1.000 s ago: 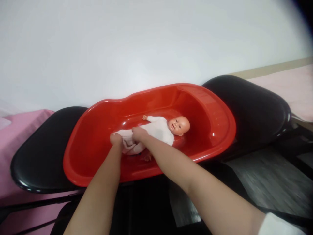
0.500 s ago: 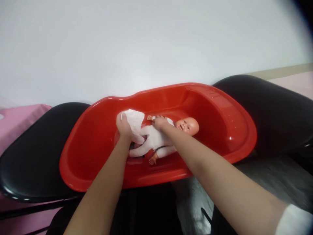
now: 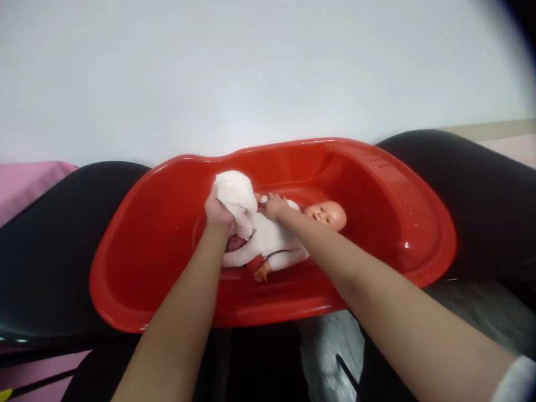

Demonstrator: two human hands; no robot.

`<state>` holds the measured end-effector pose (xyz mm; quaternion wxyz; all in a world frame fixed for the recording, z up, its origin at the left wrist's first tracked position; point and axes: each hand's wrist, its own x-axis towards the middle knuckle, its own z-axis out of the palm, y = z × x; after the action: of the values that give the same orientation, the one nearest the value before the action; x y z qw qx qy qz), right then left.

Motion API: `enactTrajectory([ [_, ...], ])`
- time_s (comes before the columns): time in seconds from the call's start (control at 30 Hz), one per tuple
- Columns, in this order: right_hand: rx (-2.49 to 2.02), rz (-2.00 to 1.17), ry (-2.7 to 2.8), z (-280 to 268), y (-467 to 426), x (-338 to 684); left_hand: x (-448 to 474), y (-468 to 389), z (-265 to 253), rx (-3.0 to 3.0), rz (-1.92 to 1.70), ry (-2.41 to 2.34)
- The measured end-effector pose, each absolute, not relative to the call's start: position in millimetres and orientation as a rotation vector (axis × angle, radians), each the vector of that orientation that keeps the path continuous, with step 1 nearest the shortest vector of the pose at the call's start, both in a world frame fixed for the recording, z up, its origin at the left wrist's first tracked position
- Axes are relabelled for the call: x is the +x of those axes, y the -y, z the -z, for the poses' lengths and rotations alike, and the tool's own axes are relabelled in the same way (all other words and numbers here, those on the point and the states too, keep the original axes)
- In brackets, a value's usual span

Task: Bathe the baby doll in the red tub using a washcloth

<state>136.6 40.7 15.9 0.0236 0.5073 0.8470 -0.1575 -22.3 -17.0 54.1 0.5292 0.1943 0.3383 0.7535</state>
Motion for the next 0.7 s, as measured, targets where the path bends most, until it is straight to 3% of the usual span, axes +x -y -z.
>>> enactTrajectory([
  [0.43,1.145,0.295,-2.915,-39,-5,182,-17,16,-36,0.436,-1.813,-0.915],
  [0.7,1.047,0.291,-2.999,-30,-10,185,-9,10,-15,0.574,-1.559,-0.980],
])
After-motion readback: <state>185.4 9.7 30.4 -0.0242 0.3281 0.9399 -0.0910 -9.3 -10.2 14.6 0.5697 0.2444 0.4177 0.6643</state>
